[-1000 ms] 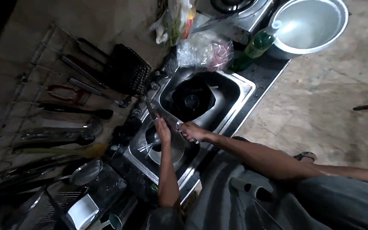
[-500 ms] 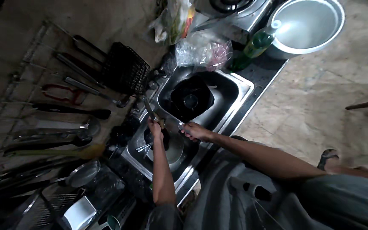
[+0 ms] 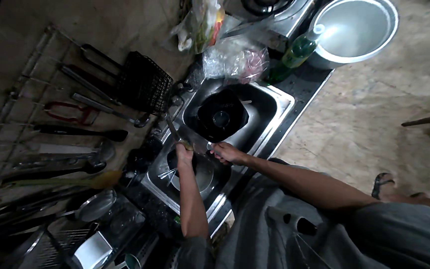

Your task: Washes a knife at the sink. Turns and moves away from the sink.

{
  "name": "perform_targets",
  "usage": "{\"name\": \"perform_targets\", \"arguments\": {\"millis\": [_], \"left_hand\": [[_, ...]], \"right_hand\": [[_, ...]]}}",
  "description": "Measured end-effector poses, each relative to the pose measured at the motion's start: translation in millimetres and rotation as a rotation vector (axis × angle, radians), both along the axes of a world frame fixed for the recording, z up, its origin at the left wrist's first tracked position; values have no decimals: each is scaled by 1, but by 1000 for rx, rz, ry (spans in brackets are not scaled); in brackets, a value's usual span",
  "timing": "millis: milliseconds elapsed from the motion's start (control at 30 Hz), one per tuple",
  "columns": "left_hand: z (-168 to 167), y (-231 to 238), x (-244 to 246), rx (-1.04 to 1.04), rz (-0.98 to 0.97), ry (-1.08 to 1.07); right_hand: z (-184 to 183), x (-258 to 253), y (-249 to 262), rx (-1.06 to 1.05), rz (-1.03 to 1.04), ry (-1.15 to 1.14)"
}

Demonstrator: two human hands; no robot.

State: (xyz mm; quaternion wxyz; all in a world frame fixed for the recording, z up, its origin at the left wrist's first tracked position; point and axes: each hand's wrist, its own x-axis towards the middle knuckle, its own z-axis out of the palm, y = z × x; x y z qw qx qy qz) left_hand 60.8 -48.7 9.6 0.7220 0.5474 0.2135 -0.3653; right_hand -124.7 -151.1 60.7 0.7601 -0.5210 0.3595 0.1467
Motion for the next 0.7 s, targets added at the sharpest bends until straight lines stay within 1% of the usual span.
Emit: {"name": "perform_targets", "arguments": {"millis": [233, 300, 367, 400, 467, 533, 633, 700], "left_hand": [[8, 22, -1, -316, 51, 109], [6, 33, -4, -403, 6, 114], [-1, 42, -6, -492, -50, 68], [-5, 44, -7, -505, -63, 35], [-12, 49, -9, -469, -132, -59], [-16, 50, -7, -357, -214, -105], [-10, 35, -6, -24, -312, -154], [-11, 27, -3, 115, -275, -164]], "right_hand": [[-13, 2, -10, 150, -112, -7], [-12, 3, -12, 200, -135, 11], [-12, 4, -13, 235, -160, 27], [-12, 4, -13, 248, -166, 28], [-13, 5, -13, 271, -157, 12], [-13, 6, -12, 281, -135, 5], [-8, 7, -9, 218, -71, 16], [-3, 7, -2, 149, -22, 10]]}}
